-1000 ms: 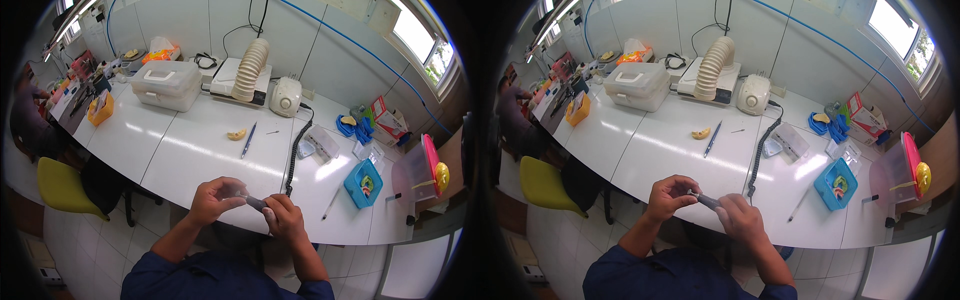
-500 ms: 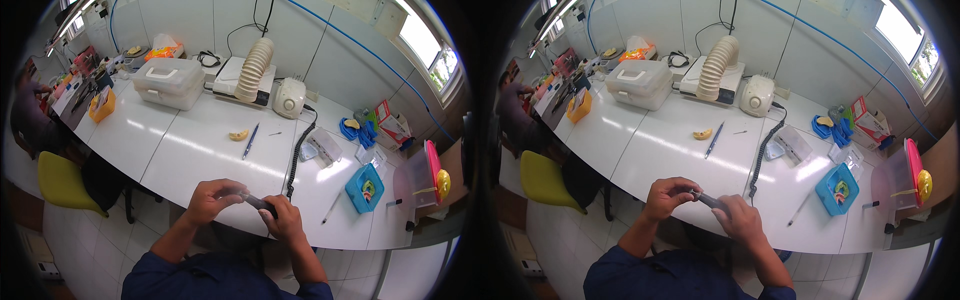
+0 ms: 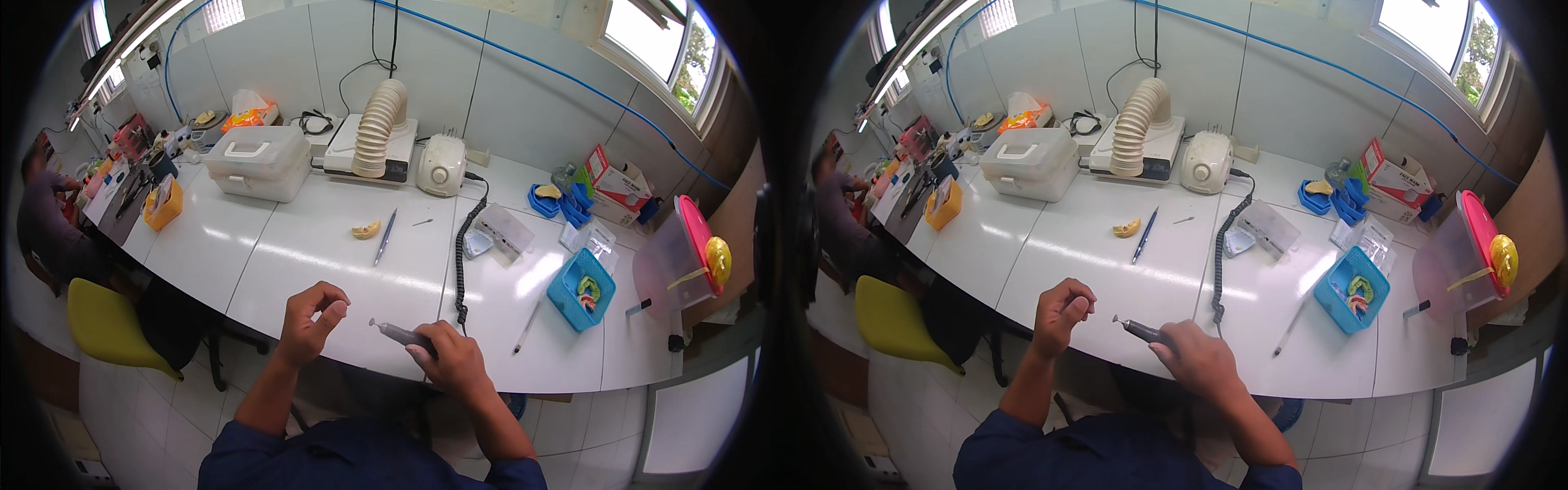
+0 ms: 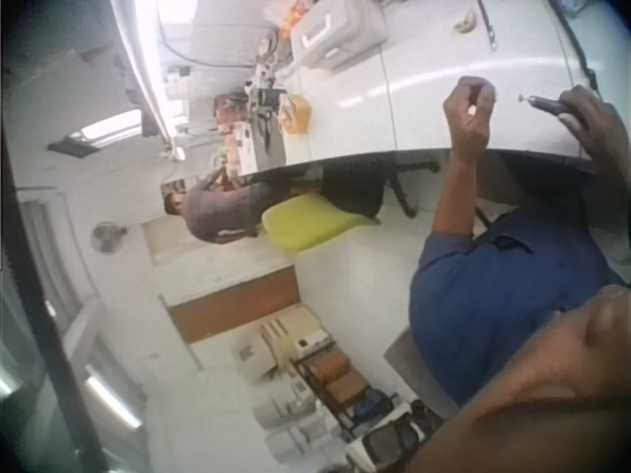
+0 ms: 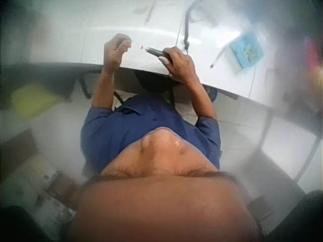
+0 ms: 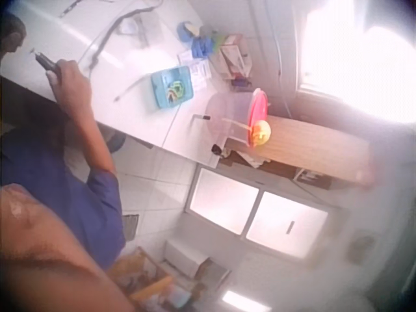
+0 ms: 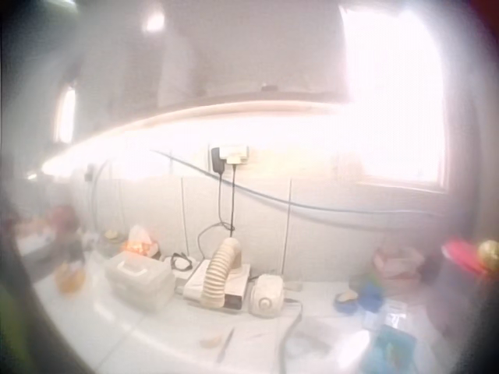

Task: The person uses a rotary polishing tool to smooth the surface of a small white dental prosthesis held in their left hand. They then switch to a sanding tool to further refine the edges of the object. Finally, the person picks up a yellow dental model from the table.

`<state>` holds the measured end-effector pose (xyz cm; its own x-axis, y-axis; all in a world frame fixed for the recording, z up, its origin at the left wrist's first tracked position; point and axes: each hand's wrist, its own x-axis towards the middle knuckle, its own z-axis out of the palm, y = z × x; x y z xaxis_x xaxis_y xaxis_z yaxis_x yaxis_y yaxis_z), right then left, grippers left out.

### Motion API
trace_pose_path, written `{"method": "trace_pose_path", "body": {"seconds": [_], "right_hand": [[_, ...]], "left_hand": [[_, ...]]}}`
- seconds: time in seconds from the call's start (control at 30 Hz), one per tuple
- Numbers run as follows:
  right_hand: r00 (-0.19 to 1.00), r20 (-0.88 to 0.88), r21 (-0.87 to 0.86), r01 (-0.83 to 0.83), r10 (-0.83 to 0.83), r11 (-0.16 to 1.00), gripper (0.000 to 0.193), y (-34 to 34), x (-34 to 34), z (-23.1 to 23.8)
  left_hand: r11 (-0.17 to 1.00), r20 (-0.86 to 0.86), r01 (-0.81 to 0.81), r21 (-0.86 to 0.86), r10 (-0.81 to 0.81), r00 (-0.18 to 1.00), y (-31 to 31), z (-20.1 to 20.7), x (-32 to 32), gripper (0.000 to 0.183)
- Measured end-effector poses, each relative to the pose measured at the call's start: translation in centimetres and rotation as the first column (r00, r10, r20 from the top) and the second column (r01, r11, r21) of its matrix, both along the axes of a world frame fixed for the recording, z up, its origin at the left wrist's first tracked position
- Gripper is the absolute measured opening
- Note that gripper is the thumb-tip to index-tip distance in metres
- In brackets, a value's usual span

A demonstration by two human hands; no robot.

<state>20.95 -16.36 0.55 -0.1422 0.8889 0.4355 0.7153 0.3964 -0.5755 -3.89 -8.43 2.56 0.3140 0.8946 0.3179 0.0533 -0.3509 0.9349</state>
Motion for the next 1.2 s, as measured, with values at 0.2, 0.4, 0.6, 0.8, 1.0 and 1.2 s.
{"method": "trace_pose_path", "body": {"seconds": [0.2,0.4,0.6,0.8,1.0,1.2], "right_hand": [[0.979,-0.204,-0.013,-0.032,0.029,0.999,0.032,-0.2,0.6,0.6],[0.822,-0.569,-0.146,-0.087,-0.012,0.985,0.025,-0.6,0.6,-0.9],[0.402,-0.911,-0.005,-0.226,0.089,0.974,0.035,-0.5,-0.3,-2.9],[0.234,-0.972,-0.040,-0.130,-0.009,0.991,0.034,-0.8,0.1,-3.1],[0.072,-0.987,-0.147,-0.012,-0.146,0.989,0.026,-0.5,0.5,-2.9],[0.017,-0.984,-0.177,0.023,-0.177,0.984,0.024,-0.1,0.9,-3.1]], "left_hand": [[0.993,0.037,-0.063,-0.101,0.068,0.997,-0.9,-0.3,-0.4,0.018],[0.996,-0.046,-0.011,0.090,0.015,0.999,1.4,0.8,2.7,0.013],[0.895,-0.422,0.333,0.298,-0.190,0.887,7.2,3.4,11.4,0.018],[0.785,-0.618,0.417,0.458,-0.056,0.784,11.9,-1.2,19.5,0.020],[0.798,-0.827,0.459,0.391,0.085,0.555,13.4,-3.0,23.8,0.012],[0.782,-0.825,0.435,0.447,0.172,0.538,13.7,-3.3,25.3,0.012]]}}
